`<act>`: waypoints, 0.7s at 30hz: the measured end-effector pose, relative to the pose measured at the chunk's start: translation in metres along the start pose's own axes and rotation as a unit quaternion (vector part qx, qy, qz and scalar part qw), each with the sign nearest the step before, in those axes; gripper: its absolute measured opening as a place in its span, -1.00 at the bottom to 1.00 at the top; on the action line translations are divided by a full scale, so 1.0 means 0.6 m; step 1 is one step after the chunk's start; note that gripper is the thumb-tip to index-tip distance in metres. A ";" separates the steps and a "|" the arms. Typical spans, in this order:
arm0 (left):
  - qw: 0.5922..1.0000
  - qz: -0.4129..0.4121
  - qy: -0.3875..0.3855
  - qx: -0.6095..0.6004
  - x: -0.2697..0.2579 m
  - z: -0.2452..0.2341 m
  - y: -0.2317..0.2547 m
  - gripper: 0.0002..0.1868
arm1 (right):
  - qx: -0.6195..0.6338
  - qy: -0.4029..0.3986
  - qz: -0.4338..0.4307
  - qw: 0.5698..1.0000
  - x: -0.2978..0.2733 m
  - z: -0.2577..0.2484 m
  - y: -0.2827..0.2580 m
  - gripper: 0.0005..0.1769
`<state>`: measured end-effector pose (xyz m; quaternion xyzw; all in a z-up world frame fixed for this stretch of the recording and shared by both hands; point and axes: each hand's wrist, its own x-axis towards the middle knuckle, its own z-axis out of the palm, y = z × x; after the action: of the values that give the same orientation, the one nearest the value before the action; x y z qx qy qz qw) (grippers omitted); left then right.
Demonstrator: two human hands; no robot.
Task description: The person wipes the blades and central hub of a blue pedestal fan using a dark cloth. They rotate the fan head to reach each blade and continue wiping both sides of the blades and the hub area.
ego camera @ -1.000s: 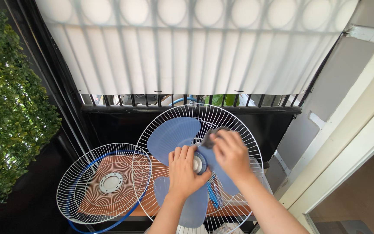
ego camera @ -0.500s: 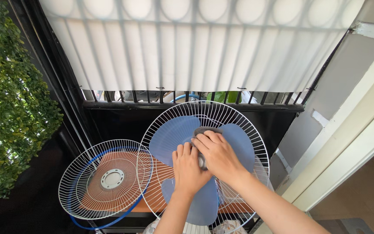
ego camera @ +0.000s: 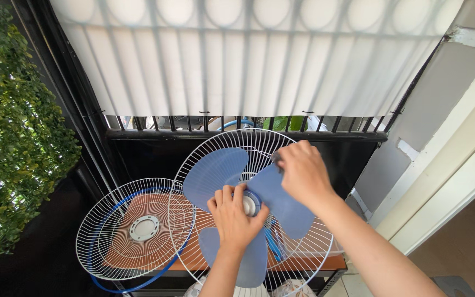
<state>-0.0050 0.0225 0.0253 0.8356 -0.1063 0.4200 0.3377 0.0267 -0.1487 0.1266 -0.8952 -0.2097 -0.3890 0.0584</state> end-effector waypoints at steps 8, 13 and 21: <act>0.997 -0.054 0.027 0.042 0.006 0.019 0.011 -0.45 | 0.047 -0.068 0.204 0.975 -0.093 -0.011 0.044 -0.71; 0.992 -0.075 -0.092 0.035 0.017 -0.006 0.037 -0.28 | 0.040 -0.032 0.242 0.969 -0.085 -0.008 0.053 -0.67; 0.964 -0.022 -0.097 -0.246 0.041 -0.018 0.027 0.34 | 0.073 -0.066 0.220 0.971 0.009 -0.002 0.052 -0.70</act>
<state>-0.0038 0.0203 0.0565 0.7655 -0.2201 0.2902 0.5304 0.0423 -0.1756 0.1329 -0.9363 -0.0390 -0.2902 0.1940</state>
